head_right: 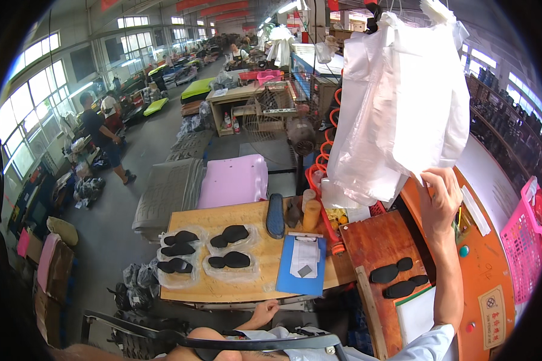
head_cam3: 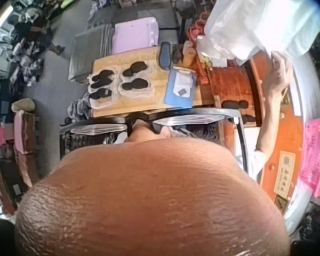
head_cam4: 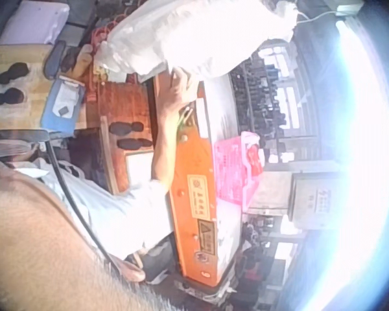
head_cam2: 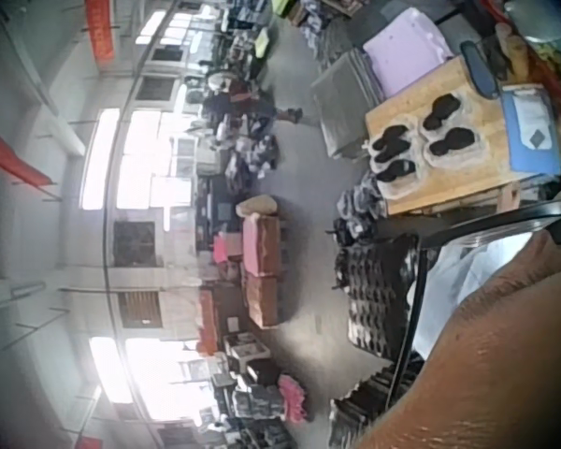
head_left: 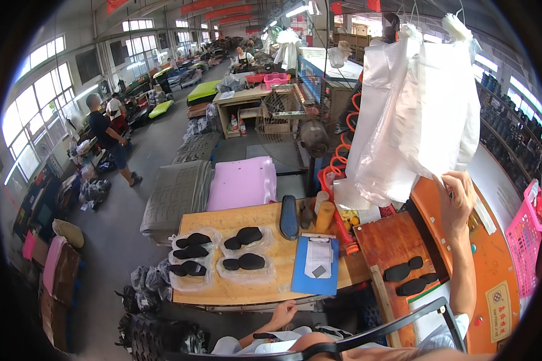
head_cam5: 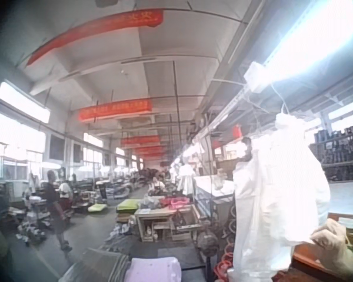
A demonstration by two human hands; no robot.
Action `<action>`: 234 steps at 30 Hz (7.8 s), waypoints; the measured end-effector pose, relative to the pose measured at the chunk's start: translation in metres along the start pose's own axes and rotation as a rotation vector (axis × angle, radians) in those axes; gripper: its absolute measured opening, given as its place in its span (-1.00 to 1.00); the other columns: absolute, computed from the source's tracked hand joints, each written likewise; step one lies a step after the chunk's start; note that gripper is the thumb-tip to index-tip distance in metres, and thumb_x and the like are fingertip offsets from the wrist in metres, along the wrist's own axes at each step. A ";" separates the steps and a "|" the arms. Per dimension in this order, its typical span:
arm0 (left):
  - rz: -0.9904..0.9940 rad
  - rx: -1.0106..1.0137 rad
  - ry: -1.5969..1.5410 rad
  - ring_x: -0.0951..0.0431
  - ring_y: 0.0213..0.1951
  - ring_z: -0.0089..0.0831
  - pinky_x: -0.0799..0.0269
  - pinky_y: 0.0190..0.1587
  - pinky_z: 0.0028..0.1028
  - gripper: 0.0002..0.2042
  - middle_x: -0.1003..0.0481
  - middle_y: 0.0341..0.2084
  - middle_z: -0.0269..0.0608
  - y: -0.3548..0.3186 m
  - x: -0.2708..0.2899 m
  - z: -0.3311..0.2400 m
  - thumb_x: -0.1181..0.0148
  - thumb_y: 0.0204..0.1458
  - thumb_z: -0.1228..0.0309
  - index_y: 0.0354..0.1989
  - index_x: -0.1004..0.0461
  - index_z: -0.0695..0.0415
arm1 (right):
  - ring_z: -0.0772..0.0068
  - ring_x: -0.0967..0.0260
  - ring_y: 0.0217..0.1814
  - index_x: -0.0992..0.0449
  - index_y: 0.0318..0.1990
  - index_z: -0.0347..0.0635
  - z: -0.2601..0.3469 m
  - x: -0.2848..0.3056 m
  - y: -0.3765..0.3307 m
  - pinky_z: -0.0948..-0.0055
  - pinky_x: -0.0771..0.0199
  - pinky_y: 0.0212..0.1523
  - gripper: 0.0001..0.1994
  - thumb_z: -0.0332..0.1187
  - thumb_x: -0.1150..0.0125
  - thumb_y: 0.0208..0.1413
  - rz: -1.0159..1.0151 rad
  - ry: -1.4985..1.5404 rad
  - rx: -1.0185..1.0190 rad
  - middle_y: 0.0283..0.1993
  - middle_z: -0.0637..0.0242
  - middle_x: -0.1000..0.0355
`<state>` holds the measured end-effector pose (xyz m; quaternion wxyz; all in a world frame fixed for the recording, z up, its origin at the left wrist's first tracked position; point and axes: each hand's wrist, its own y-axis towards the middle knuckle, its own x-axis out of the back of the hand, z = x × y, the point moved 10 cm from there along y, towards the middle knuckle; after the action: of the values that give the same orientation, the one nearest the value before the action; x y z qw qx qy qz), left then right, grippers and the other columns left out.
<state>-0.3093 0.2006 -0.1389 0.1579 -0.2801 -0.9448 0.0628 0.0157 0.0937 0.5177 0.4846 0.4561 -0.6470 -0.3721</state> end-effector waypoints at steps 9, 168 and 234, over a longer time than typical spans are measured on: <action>-0.008 -0.061 -0.126 -0.68 -0.10 -0.36 -0.57 0.00 -0.39 -0.61 -0.70 -0.14 -0.02 0.007 -0.016 -0.059 -0.27 0.29 0.31 0.14 -0.55 0.37 | 0.34 -0.39 -0.47 -0.48 -0.50 -0.18 0.029 0.024 0.011 0.37 -0.31 -0.55 -0.72 -0.41 -0.56 0.04 -0.176 0.147 0.154 -0.45 0.29 -0.46; -0.295 0.346 -1.205 -0.66 -0.03 -0.35 -0.60 0.10 -0.27 -0.61 -0.64 0.01 -0.15 -0.059 0.094 -0.067 -0.08 0.36 0.24 0.22 -0.49 0.21 | 0.43 -0.50 -0.21 -0.58 -0.21 -0.15 0.144 -0.175 -0.449 0.35 -0.52 -0.14 -0.87 -0.32 -0.36 0.25 0.329 1.804 -1.506 -0.31 0.37 -0.52; -0.707 -0.558 0.482 -0.59 0.01 0.09 -0.48 0.10 -0.13 -0.54 -0.57 -0.10 0.15 0.112 0.208 -0.350 -0.30 0.03 0.40 0.12 -0.42 0.26 | 0.59 -0.36 -0.46 -0.56 -0.10 -0.33 0.133 -0.288 -0.334 0.47 -0.38 -0.46 -0.85 -0.46 -0.16 0.27 0.294 1.297 -1.396 -0.38 0.37 -0.49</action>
<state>-0.3010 0.4189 0.2228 0.3020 0.0189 -0.8994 -0.3155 -0.0030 0.2707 0.0928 0.9519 0.0964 0.0629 -0.2841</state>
